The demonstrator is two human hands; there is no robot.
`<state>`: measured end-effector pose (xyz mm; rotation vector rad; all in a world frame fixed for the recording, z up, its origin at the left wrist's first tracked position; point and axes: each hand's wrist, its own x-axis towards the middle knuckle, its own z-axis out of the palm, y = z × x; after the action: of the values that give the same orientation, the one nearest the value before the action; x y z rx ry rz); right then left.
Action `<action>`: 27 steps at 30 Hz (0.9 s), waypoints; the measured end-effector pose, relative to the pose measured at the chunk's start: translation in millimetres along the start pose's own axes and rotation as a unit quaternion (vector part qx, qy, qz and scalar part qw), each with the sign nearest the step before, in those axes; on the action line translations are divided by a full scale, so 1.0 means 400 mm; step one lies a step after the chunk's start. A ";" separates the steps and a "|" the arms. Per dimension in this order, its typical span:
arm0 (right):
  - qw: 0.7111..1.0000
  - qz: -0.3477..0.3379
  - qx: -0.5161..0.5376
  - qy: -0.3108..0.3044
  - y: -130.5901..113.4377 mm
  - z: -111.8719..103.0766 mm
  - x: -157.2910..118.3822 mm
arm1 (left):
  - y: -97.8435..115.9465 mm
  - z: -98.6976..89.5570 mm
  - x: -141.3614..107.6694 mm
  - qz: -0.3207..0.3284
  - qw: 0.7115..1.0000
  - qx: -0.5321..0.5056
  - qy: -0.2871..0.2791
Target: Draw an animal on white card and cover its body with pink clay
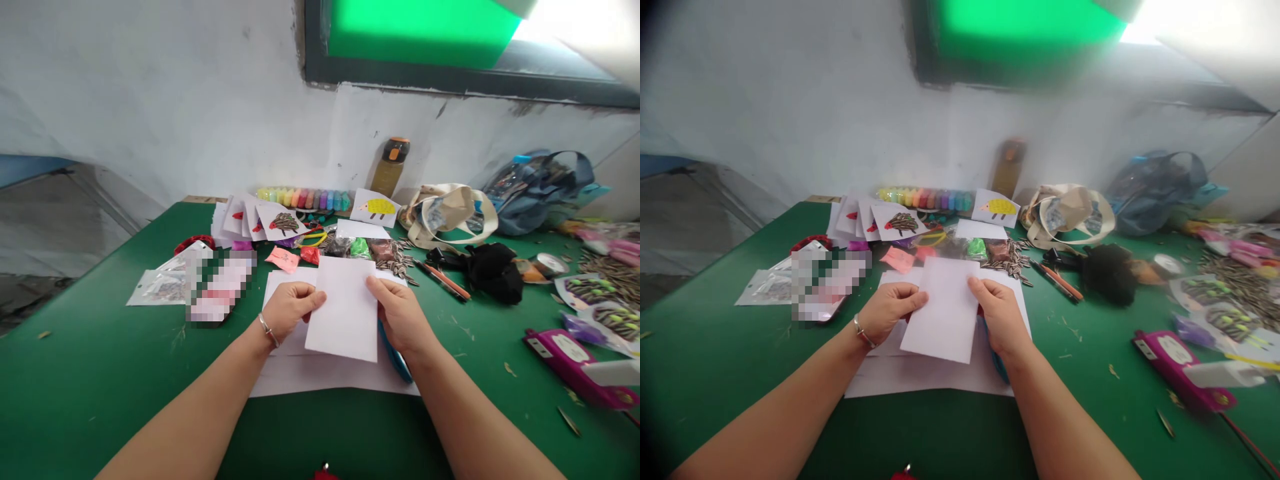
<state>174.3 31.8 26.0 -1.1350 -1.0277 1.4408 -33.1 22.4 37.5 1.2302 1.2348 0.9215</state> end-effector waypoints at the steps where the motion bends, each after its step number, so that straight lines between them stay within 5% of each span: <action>1: 1.000 -0.002 0.004 0.003 -0.001 -0.001 0.001 | 0.001 0.001 -0.001 0.000 1.000 0.001 -0.002; 12: 0.997 0.007 0.074 0.016 -0.007 -0.009 0.004 | 0.014 0.015 -0.006 -0.012 1.000 0.017 -0.021; 17: 0.996 -0.026 0.051 0.073 -0.008 -0.017 0.002 | 0.029 0.026 -0.017 0.001 0.999 0.030 -0.031; 23: 0.999 0.011 0.035 0.040 -0.027 -0.026 0.007 | 0.025 0.024 -0.016 0.005 1.000 0.029 -0.010; 27: 0.998 -0.031 -0.014 0.051 -0.017 -0.032 0.005 | 0.020 0.022 -0.013 0.007 0.999 0.029 -0.011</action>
<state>188.2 35.4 29.7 -1.1748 -1.0053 1.3101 -24.4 16.9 45.4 1.2939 1.2449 0.8865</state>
